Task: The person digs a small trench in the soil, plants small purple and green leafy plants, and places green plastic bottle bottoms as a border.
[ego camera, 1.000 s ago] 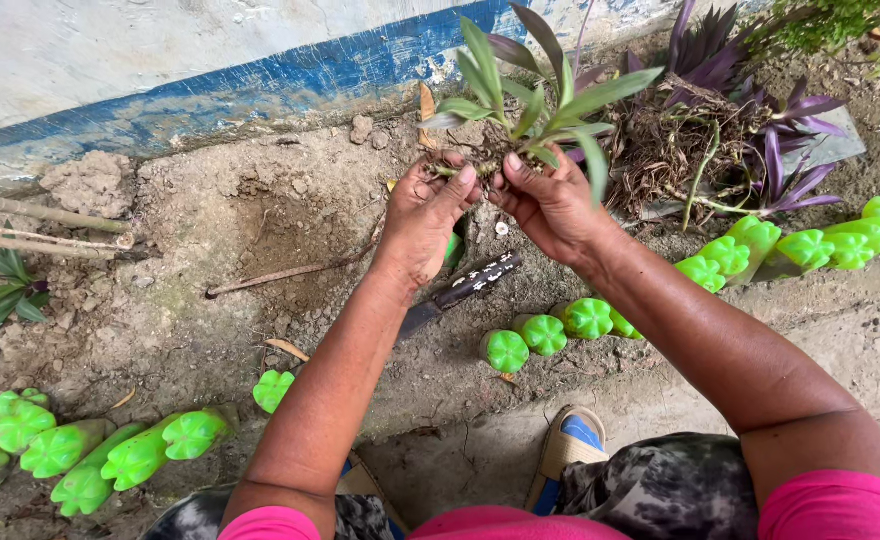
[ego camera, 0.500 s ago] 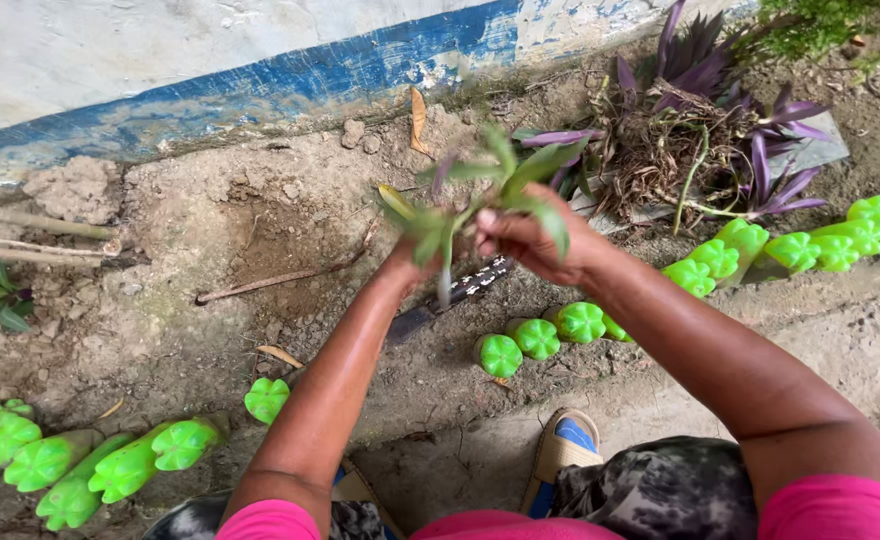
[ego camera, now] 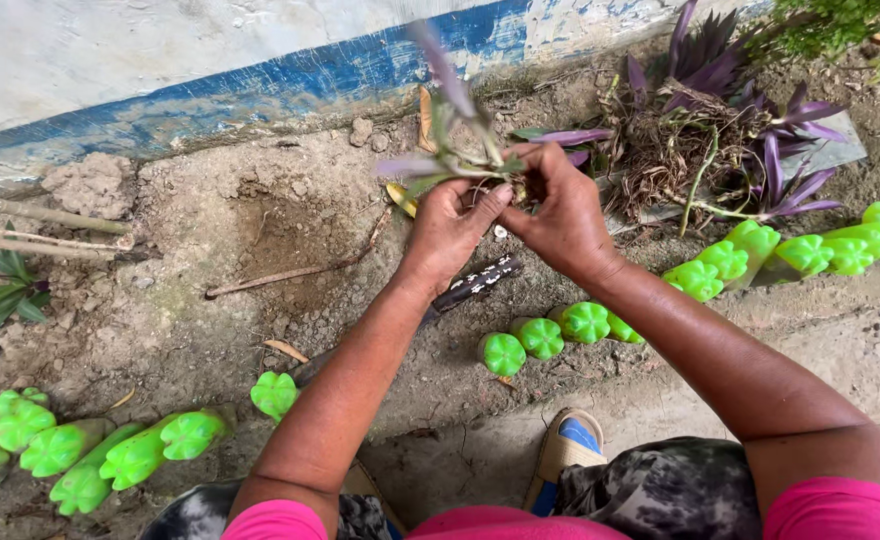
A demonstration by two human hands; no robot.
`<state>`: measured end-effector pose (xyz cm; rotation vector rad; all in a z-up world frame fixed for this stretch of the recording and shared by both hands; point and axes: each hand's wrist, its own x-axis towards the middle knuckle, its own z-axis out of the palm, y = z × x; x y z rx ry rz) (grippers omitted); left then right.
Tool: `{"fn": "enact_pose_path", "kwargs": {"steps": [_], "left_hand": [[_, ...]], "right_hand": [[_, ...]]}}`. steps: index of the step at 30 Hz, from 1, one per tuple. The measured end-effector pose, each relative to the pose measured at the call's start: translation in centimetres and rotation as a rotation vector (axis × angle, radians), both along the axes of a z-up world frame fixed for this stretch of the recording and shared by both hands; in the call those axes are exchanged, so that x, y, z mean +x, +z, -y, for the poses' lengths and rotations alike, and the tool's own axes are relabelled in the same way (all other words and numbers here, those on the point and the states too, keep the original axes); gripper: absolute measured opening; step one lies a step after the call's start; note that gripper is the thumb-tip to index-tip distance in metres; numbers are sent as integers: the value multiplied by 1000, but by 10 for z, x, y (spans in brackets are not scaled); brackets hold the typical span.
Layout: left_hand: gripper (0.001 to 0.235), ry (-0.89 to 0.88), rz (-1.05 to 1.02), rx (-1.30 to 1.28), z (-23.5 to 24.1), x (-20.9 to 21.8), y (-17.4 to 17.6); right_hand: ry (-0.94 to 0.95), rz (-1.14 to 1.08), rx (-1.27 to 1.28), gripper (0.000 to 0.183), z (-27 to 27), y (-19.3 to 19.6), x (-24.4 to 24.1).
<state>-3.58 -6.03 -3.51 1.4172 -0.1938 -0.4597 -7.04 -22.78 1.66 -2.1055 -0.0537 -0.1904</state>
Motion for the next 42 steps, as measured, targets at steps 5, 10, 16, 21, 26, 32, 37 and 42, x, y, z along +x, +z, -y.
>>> {"fn": "enact_pose_path", "kwargs": {"steps": [5, 10, 16, 21, 26, 32, 37, 42], "left_hand": [[28, -191, -81, -296, -26, 16, 3], [33, -346, 19, -213, -57, 23, 27], [42, -435, 104, -106, -76, 24, 45], [40, -483, -15, -58, -81, 21, 48], [35, -487, -172, -256, -83, 25, 29], [35, -386, -207, -394, -74, 23, 9], [36, -267, -331, -714, -60, 14, -16], [36, -155, -438, -700, -60, 14, -18]], "right_hand": [[194, 107, 186, 22, -2, 24, -6], [278, 78, 440, 9, -7, 33, -12], [187, -75, 181, 41, -19, 45, -15], [276, -86, 353, 45, -22, 46, -10], [346, -46, 481, 33, -27, 35, -9], [213, 99, 207, 15, -27, 33, -7], [183, 57, 70, 12, -24, 34, -2], [300, -55, 192, 14, -10, 24, 0]]}}
